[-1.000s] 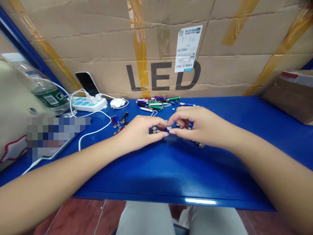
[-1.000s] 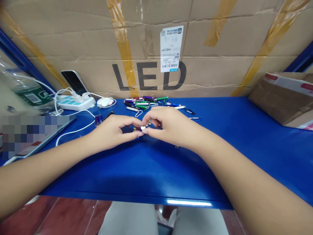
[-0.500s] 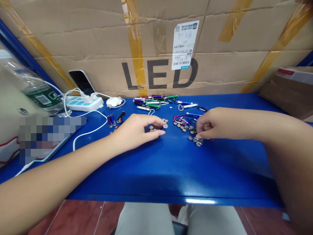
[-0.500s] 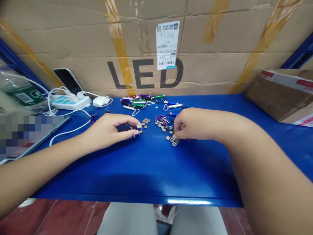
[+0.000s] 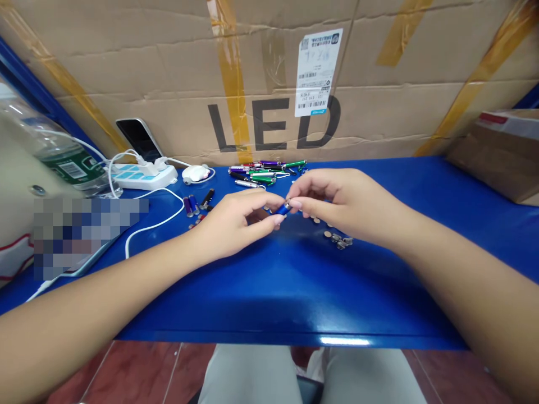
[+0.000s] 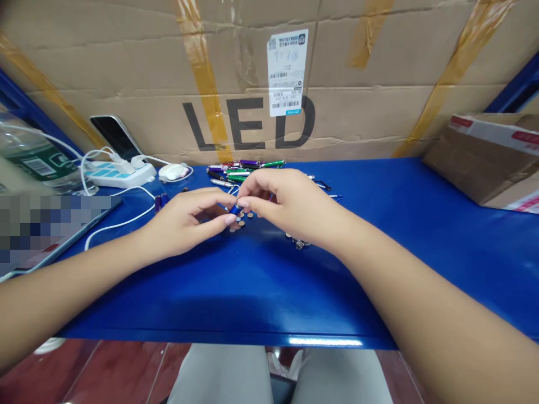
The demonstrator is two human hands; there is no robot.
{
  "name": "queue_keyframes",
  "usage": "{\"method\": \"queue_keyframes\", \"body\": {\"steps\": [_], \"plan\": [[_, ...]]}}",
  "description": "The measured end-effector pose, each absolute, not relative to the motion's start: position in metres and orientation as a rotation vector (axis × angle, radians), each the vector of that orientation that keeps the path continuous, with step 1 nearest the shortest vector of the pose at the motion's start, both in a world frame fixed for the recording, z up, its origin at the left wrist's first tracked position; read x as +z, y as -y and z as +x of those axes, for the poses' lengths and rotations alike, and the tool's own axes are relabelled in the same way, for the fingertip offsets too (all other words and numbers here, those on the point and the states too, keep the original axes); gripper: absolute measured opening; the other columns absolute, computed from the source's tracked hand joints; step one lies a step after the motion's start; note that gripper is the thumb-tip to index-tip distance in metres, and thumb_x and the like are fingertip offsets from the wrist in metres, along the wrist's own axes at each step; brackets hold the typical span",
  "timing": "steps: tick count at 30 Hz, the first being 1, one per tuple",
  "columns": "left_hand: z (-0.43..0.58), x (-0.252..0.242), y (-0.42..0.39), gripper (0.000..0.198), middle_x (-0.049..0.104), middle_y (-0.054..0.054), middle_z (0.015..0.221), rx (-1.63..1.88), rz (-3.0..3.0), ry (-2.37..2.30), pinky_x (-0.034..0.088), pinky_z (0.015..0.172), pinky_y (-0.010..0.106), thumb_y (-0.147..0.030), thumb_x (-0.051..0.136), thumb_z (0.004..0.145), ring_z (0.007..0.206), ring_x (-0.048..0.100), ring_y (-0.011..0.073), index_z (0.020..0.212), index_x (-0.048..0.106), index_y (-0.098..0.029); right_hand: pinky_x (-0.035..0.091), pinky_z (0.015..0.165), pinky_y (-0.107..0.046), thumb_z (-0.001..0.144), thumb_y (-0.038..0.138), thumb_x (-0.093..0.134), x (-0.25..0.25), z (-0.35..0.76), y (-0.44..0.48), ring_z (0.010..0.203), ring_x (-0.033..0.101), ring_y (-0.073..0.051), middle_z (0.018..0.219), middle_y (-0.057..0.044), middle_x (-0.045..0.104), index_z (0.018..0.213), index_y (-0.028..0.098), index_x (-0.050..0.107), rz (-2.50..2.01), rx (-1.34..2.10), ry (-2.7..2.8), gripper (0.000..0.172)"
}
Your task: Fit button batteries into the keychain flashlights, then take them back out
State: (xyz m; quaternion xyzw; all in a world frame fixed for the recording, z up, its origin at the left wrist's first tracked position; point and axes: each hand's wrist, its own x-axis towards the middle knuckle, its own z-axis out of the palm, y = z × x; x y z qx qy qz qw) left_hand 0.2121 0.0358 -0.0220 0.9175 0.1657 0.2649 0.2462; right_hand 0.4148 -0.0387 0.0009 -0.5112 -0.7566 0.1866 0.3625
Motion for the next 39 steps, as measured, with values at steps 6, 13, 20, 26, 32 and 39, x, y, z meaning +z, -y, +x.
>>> {"method": "queue_keyframes", "body": {"steps": [6,13,20,26,32,39], "plan": [[0.212,-0.025,-0.038,0.021,0.067,0.004,0.095,0.847,2.586,-0.469,0.051,0.071,0.023,-0.029,0.058,0.093,0.083,0.064,0.0138,0.107,0.069,-0.017,0.039,0.063,-0.027,0.085,0.024,0.058,0.003,0.417,0.036,0.067,0.058,-0.014,0.074,-0.001,0.067,0.082,0.019,0.064,-1.384,0.22,2.052,0.008],[0.211,-0.025,-0.04,0.02,0.067,0.008,0.095,1.181,2.939,-0.386,0.051,0.082,0.029,-0.019,0.056,0.094,0.09,0.063,0.0167,0.109,0.067,-0.013,0.041,0.064,-0.028,0.088,0.022,0.055,-0.006,0.409,0.034,0.066,0.058,-0.014,0.071,-0.001,0.065,0.078,0.019,0.059,-1.417,0.326,1.972,0.011],[0.201,-0.013,-0.051,0.024,0.072,0.005,0.095,1.241,3.353,0.074,0.049,0.069,0.031,-0.015,0.051,0.096,0.079,0.063,0.0171,0.114,0.066,-0.021,0.041,0.055,-0.022,0.09,0.02,0.054,-0.003,0.402,0.035,0.054,0.051,-0.007,0.064,0.003,0.057,0.07,0.017,0.053,-1.261,1.33,1.422,0.021],[0.208,-0.013,-0.048,0.02,0.071,0.006,0.097,1.176,2.897,-0.381,0.052,0.082,0.029,-0.025,0.057,0.094,0.089,0.064,0.016,0.109,0.07,-0.018,0.04,0.063,-0.028,0.095,0.035,0.046,0.001,0.411,0.034,0.066,0.056,-0.014,0.074,-0.003,0.063,0.077,0.019,0.055,-1.402,0.562,1.929,0.026],[0.211,-0.013,-0.041,0.022,0.072,0.005,0.1,1.017,2.526,-0.52,0.05,0.088,0.028,-0.032,0.061,0.091,0.092,0.065,0.0164,0.104,0.073,-0.018,0.035,0.067,-0.03,0.096,0.029,0.035,-0.002,0.414,0.03,0.068,0.051,-0.018,0.074,-0.006,0.06,0.076,0.019,0.051,-1.322,-0.142,2.289,0.028],[0.207,-0.014,-0.04,0.021,0.072,0.003,0.095,1.098,2.692,-0.501,0.052,0.083,0.028,-0.027,0.059,0.092,0.086,0.064,0.015,0.106,0.074,-0.022,0.033,0.063,-0.026,0.096,0.027,0.036,-0.007,0.403,0.037,0.062,0.046,-0.013,0.065,0.001,0.051,0.066,0.021,0.042,-1.307,0.281,2.057,0.032]]}}
